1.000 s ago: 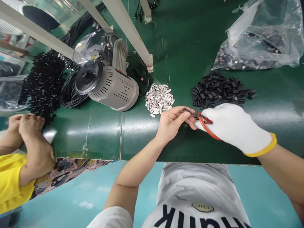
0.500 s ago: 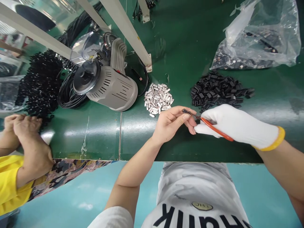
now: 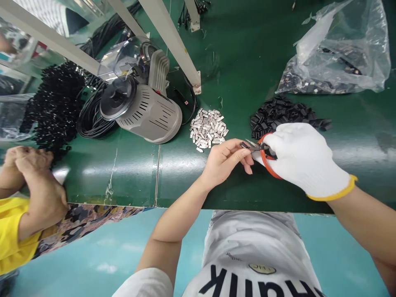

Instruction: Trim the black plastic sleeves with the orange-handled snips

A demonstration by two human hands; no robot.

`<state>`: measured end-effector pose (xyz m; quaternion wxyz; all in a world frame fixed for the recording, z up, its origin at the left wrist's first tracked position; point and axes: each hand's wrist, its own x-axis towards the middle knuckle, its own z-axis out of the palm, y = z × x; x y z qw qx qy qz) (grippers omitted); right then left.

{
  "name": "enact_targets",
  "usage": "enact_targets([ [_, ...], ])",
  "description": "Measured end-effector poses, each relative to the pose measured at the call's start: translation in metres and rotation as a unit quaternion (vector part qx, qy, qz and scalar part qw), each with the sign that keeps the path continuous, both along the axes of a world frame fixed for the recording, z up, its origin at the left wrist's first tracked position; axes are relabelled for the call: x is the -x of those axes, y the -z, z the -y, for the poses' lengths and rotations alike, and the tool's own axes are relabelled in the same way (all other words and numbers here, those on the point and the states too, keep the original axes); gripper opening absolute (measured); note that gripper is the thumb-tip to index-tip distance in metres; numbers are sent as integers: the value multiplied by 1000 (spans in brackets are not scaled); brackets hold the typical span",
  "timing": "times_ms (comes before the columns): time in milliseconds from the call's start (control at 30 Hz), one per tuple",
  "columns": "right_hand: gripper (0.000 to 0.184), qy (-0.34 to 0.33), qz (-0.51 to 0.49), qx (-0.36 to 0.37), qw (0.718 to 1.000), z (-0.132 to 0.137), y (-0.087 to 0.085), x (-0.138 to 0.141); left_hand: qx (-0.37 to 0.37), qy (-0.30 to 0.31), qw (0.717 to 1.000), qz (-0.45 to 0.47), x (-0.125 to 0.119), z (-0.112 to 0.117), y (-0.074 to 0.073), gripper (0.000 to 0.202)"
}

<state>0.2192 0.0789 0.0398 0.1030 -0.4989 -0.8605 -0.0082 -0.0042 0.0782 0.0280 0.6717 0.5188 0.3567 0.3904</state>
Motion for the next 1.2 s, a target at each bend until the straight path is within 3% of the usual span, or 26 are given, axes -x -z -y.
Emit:
enact_targets([
  [267, 40, 24, -10, 9, 1000, 13, 12, 5, -9, 2, 1000, 15, 1, -1, 4, 26],
  [400, 45, 28, -25, 74, 997, 15, 9, 5, 3, 14, 1000, 25, 1, -1, 3, 30],
  [467, 52, 15, -67, 140, 988, 13, 3, 3, 12, 27, 999, 34, 2, -2, 2, 30],
  [533, 58, 8, -124, 253, 959, 8, -5, 0, 15, 45, 998, 45, 3, -2, 1, 29],
  [633, 59, 2, -191, 463, 866, 2, -13, -4, 12, 74, 996, 50, 5, -3, 0, 27],
  [667, 57, 1, -202, 499, 843, 2, -13, -4, 9, 77, 996, 47, 5, -4, -1, 27],
  [700, 56, 3, -203, 500, 842, 2, -13, -4, 6, 73, 996, 41, 5, -4, -1, 28],
  [767, 55, 18, -173, 402, 899, 4, -10, -1, -2, 51, 998, 28, 5, -6, 0, 28],
  [833, 54, 36, -117, 244, 962, 7, -7, 2, -12, 27, 999, 15, 5, -6, 1, 27],
  [867, 52, 38, -89, 178, 979, 7, -6, 3, -17, 19, 1000, 7, 5, -7, 1, 26],
  [933, 48, 24, -55, 103, 993, 6, -6, 2, -23, 14, 1000, -13, 6, -7, 1, 27],
  [1033, 41, 3, -35, 46, 998, 1, -9, -2, -23, 14, 998, -54, 6, -6, 1, 30],
  [1200, 32, -47, 3, 18, 999, -6, -12, -6, -50, 39, 989, -137, 7, -6, -1, 35],
])
